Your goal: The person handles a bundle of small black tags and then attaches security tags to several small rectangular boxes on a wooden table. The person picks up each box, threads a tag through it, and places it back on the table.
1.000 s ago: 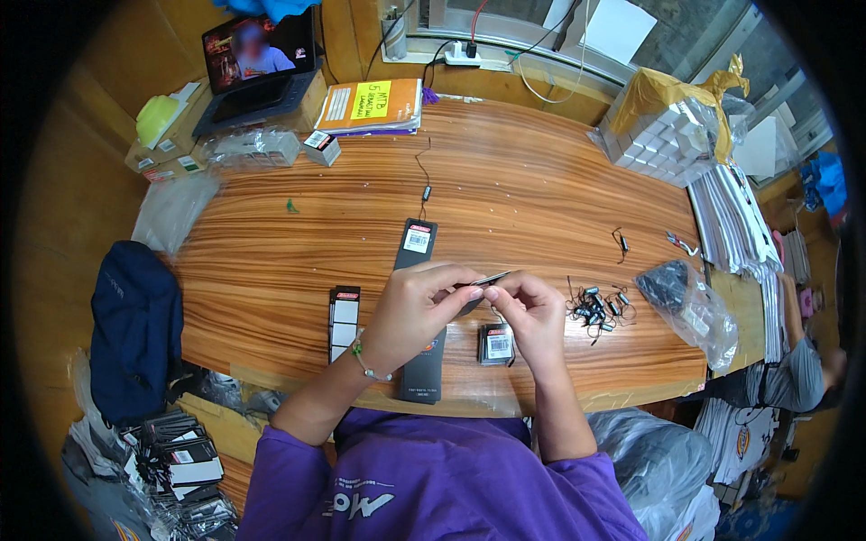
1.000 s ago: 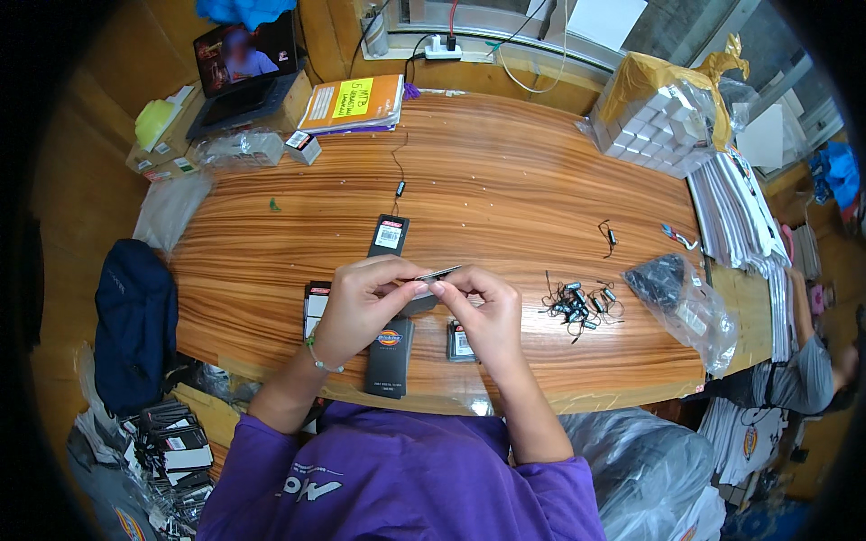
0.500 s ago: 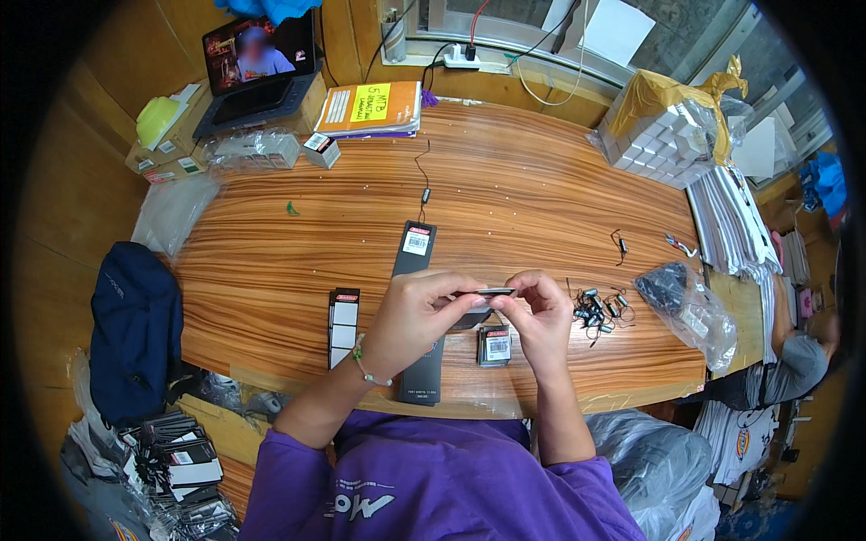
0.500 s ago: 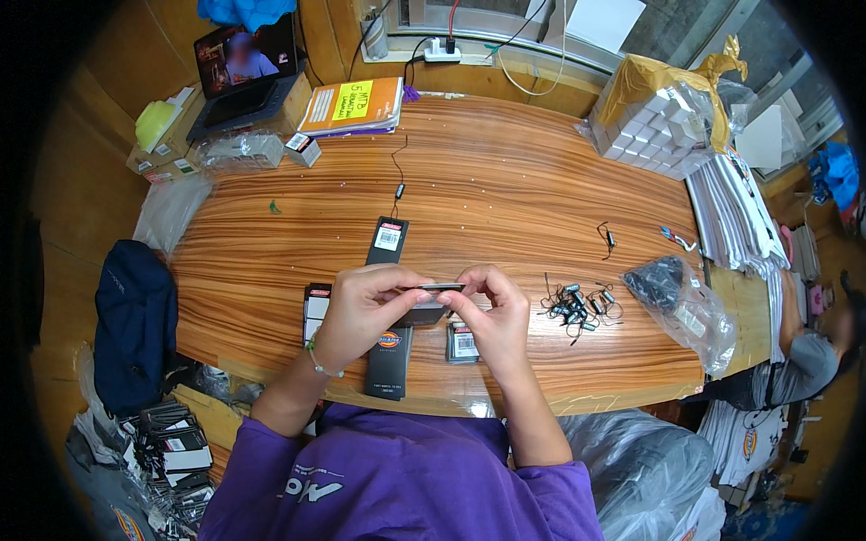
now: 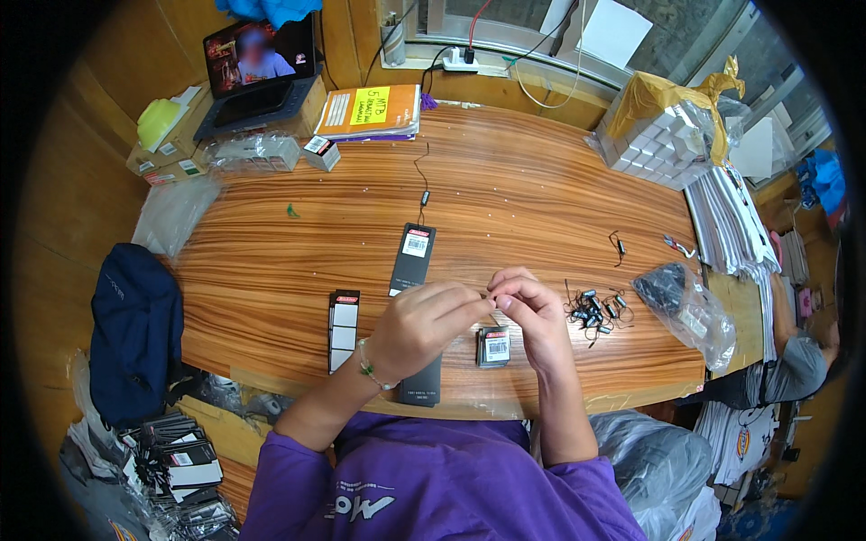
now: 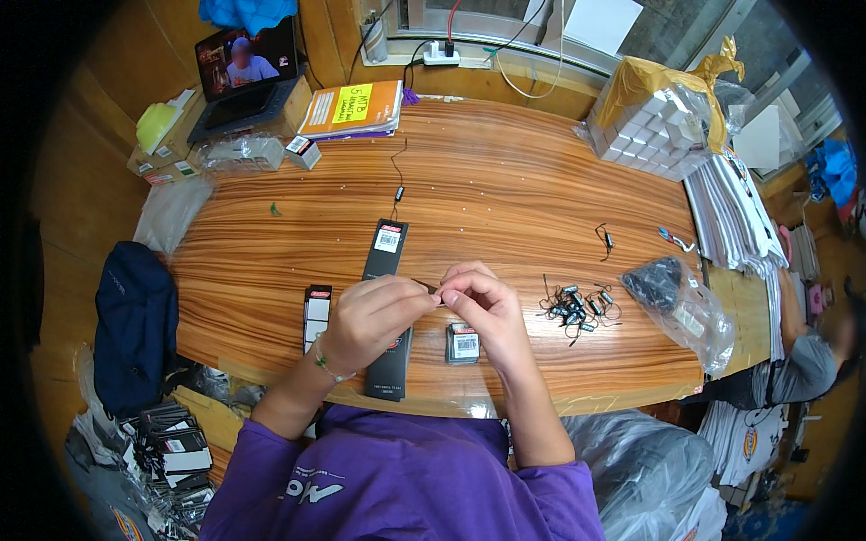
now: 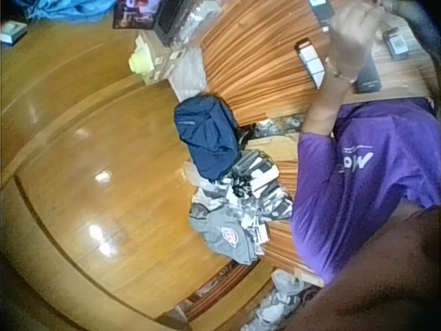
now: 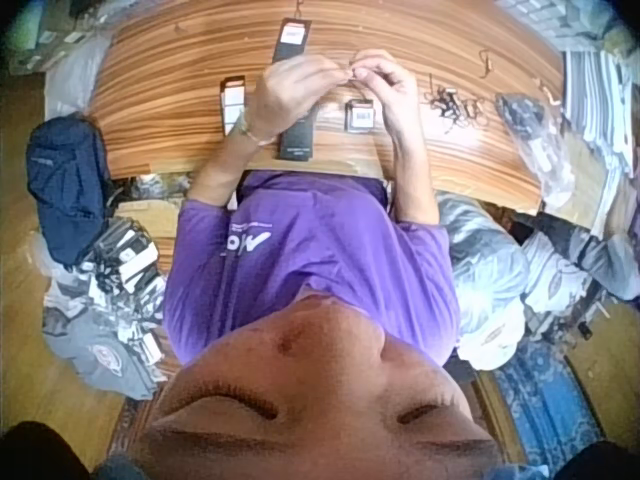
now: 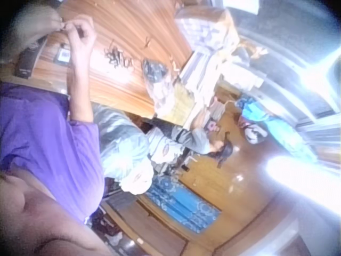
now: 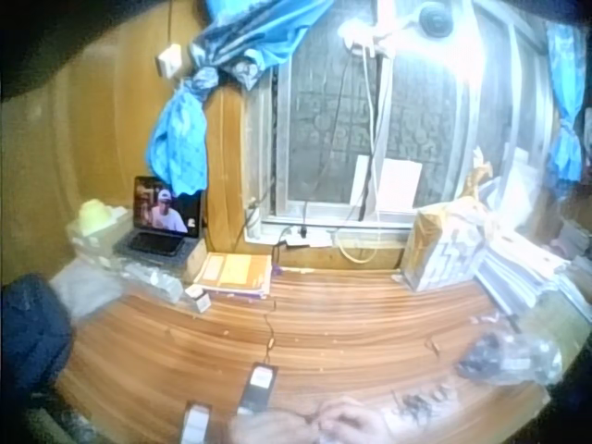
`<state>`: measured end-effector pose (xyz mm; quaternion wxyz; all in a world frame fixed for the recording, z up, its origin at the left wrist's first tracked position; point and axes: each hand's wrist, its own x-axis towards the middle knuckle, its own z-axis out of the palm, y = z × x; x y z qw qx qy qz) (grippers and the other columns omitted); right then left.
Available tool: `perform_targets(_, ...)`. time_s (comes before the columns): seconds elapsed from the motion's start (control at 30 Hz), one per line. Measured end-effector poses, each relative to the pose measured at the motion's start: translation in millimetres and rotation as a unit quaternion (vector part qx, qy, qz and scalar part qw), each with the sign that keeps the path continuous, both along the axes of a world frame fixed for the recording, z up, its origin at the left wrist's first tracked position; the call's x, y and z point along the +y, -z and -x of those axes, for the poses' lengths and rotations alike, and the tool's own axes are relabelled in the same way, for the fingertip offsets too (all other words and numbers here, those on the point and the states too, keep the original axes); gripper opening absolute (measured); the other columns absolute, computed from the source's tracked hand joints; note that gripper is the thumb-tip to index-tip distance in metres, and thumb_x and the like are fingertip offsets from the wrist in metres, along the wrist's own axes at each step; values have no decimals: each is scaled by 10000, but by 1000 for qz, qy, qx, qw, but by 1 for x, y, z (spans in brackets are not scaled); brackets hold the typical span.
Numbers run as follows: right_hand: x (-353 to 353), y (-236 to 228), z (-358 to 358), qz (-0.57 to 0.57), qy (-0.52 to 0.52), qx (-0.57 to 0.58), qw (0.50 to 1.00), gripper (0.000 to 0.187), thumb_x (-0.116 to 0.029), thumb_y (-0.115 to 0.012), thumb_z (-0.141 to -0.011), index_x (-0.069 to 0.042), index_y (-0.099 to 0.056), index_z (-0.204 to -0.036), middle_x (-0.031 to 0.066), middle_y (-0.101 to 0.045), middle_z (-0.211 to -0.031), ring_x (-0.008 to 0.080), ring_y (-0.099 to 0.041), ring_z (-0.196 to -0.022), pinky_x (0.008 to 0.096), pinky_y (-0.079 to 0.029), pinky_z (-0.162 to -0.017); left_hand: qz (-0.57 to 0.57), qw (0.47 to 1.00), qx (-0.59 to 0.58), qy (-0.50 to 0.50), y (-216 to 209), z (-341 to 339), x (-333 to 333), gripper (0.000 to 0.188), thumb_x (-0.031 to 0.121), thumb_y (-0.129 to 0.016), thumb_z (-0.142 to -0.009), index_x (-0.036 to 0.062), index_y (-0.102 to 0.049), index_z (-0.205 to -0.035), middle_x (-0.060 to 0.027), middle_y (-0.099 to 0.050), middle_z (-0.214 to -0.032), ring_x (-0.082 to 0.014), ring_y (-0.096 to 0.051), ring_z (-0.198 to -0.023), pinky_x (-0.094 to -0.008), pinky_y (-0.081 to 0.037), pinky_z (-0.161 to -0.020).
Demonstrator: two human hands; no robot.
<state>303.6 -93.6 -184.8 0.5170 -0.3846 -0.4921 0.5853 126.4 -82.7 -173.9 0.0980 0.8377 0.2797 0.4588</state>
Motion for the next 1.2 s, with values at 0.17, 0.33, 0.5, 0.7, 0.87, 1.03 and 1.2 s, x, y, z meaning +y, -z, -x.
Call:
perform_targets(0.17,3,-6,10,12,45,15,999,47,-1,-566,-776,19,-608,-774,76,-531,-902,130,-504,-858,251,-398,-770,-74,996,50,23,-3,5,5,136,98,-601,-687,67,-627,-817,-45,-591,-813,-188,-601,-774,-289,-497,-665)
perform_targets(0.33,11,-7,10,-18,34,-63,997,28,-14,-600,-778,1,-597,-802,49,-514,-898,130,-514,-843,241,-403,-751,-98,993,65,22,1,9,7,138,99,-613,-678,58,-626,-809,-47,-582,-806,-187,-593,-763,-303,-497,-672)
perform_targets(0.5,10,-12,3,-126,36,-268,954,47,-26,-622,-719,-20,-608,-764,53,-514,-881,153,-492,-843,273,-376,-761,-114,991,75,8,2,13,6,132,98,-623,-681,50,-625,-805,-44,-576,-798,-182,-590,-761,-300,-495,-666)
perform_targets(0.7,9,-5,8,-136,84,-259,952,30,-26,-629,-711,-7,-609,-722,68,-531,-819,195,-507,-866,301,-385,-790,-78,995,57,19,11,10,7,139,98,-624,-678,55,-630,-810,-43,-587,-787,-184,-593,-762,-299,-490,-661)
perform_targets(0.87,15,-13,8,-101,147,-28,983,30,-20,-558,-815,10,-556,-817,85,-571,-801,169,-553,-811,273,-426,-761,-19,994,99,41,19,13,6,157,139,-616,-704,67,-629,-843,-44,-593,-797,-181,-591,-773,-297,-477,-686)
perform_targets(1.03,19,-15,11,-45,84,170,981,36,-19,-517,-862,1,-522,-891,111,-596,-794,168,-584,-758,282,-461,-739,102,987,125,23,14,33,7,311,250,-655,-703,57,-632,-946,-58,-611,-891,-236,-579,-856,-338,-458,-763)
perform_targets(1.2,17,-6,13,-40,123,71,989,103,-31,-586,-822,-1,-587,-921,42,-600,-768,89,-560,-717,204,-440,-687,284,936,178,-109,22,106,11,545,308,-708,-674,45,-553,-1126,-110,-557,-1039,-286,-490,-1039,-371,-388,-898)
